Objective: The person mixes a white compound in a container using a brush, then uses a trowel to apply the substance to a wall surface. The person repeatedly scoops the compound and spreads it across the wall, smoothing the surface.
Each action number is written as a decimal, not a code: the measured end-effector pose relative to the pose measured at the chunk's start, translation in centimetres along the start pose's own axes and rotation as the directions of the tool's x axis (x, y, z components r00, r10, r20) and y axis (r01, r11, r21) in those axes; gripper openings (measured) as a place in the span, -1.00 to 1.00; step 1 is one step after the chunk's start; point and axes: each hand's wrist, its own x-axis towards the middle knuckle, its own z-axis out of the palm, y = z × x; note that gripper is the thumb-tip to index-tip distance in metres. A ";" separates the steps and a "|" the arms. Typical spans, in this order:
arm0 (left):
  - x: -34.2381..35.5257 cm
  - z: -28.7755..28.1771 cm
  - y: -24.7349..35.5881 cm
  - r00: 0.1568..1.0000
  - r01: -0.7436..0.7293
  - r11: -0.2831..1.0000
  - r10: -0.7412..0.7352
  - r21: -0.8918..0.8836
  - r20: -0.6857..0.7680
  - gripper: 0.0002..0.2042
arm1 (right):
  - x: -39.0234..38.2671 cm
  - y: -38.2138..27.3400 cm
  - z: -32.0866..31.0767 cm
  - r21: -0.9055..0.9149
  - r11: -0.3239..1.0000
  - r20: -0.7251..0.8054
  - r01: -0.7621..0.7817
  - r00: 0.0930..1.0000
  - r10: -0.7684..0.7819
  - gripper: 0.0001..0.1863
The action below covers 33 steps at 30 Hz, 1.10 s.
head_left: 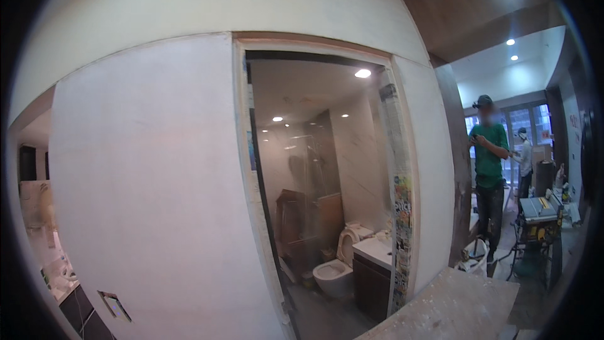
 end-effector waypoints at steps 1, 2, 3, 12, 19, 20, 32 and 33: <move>0.2 0.0 0.4 0.999 -0.033 0.999 0.033 0.011 0.027 0.01 | 0.2 0.1 -0.6 0.002 1.000 -0.020 -0.019 1.000 0.019 -0.70; 0.1 0.7 0.2 0.996 -0.050 0.999 0.049 0.005 0.074 0.01 | 0.5 -1.0 -1.3 -0.001 0.998 -0.019 -0.064 0.998 0.064 -0.73; -1.1 2.0 -0.3 0.992 -0.046 0.999 0.047 -0.008 0.115 0.00 | -0.6 -1.5 -2.0 -0.014 0.991 0.016 -0.135 0.991 0.135 -0.72; 2.9 -1.8 -7.4 0.999 0.022 0.997 -0.026 0.077 0.040 0.11 | -2.1 -10.3 -8.9 0.570 0.821 -0.155 -0.045 0.975 0.160 -0.74; 2.5 0.9 -6.9 0.998 -0.050 0.998 0.049 0.042 0.033 0.00 | -2.5 -13.3 -13.3 0.751 0.660 -0.317 0.001 0.878 0.360 -0.45; 2.3 1.1 -6.8 0.999 -0.039 0.999 0.039 0.015 0.032 0.01 | -2.7 -13.0 -13.2 0.732 0.680 -0.369 0.035 0.860 0.353 -0.45; 3.3 0.7 -7.9 0.999 -0.030 0.999 0.029 0.035 0.029 0.00 | -2.4 -14.3 -10.1 0.616 0.688 -0.108 -0.383 0.824 0.556 -0.39; 3.3 0.7 -7.7 0.999 -0.014 1.000 0.013 0.020 0.038 -0.01 | -1.6 -14.5 -11.2 0.625 0.687 -0.147 -0.371 0.809 0.570 -0.39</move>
